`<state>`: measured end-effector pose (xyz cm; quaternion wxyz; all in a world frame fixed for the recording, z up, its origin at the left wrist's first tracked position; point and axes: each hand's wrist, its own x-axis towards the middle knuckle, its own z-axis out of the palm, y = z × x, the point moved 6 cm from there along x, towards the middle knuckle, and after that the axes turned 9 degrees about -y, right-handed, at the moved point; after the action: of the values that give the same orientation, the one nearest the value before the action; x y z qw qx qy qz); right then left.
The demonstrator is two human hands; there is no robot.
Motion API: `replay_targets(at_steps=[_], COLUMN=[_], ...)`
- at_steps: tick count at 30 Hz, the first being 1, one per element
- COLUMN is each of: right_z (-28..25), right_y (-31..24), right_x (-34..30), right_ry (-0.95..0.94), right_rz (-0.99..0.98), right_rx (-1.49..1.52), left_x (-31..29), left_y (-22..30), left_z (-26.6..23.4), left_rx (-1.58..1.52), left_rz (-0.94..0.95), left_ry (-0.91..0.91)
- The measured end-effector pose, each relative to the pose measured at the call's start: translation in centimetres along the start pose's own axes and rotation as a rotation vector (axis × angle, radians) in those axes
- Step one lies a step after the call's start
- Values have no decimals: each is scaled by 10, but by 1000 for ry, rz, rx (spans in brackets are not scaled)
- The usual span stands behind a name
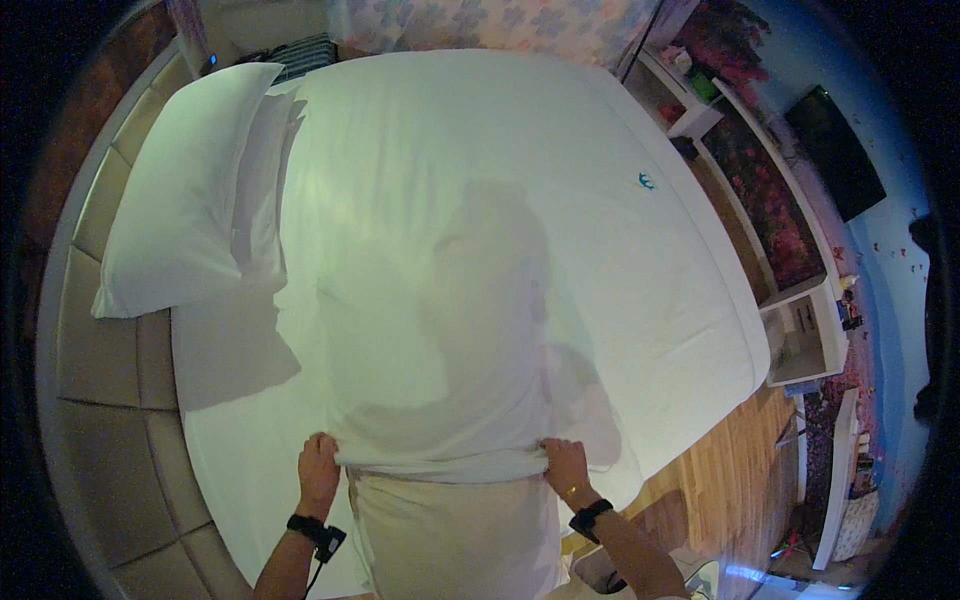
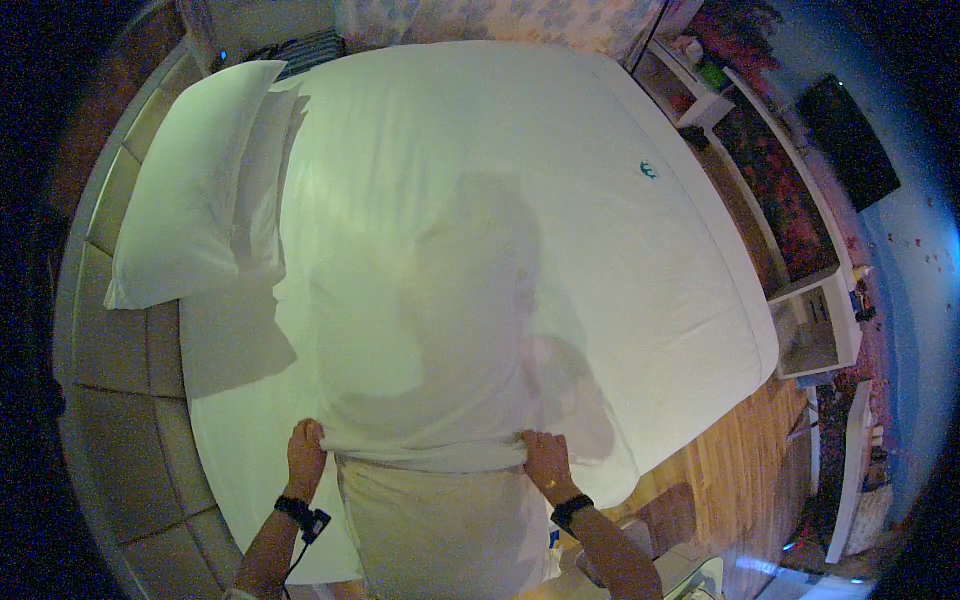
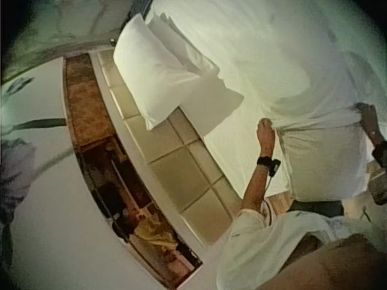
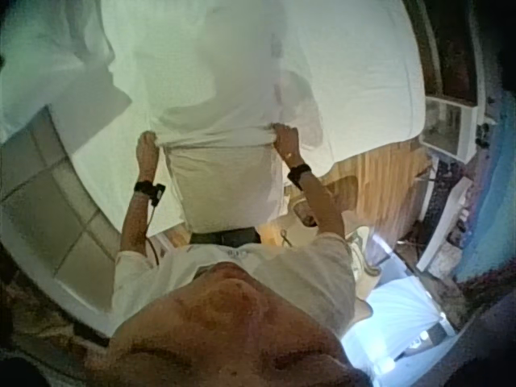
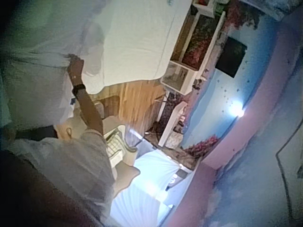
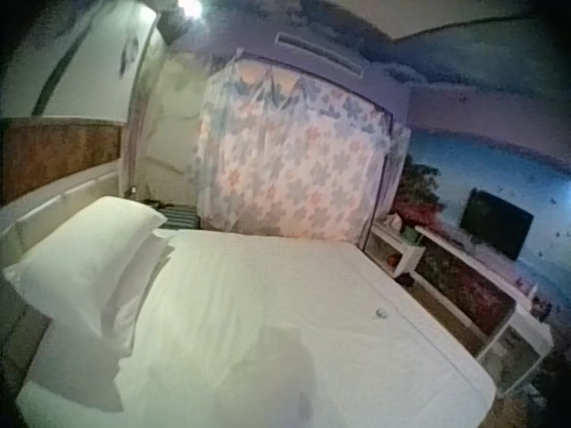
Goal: The person puts two pillows into white pillowcases. They pick up a pillow, insert it into a pillowcase, and adjust the fabric to fit properly. The person repeats this process for a second pillow.
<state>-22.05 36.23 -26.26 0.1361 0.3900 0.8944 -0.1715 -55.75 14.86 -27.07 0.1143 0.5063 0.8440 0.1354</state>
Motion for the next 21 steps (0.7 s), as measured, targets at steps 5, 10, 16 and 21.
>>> replay_targets(at_steps=[5, 10, 16, 21], right_z=[13, 49, 90, 137], right_y=[12, 18, 53, 68], right_x=[8, -68, -76, -52], right_ry=[-49, -258, 151, -271], right_rz=[57, 155, 199, 377], right_rx=[-91, 100, 655, 1231], left_x=[-6, -111, -84, -33], left_y=[-8, 21, 43, 106], left_z=[20, 23, 5, 0], left_rx=[101, 32, 28, -136], left_rz=[-8, 56, 117, 165], left_ry=[-145, -430, -425, -411])
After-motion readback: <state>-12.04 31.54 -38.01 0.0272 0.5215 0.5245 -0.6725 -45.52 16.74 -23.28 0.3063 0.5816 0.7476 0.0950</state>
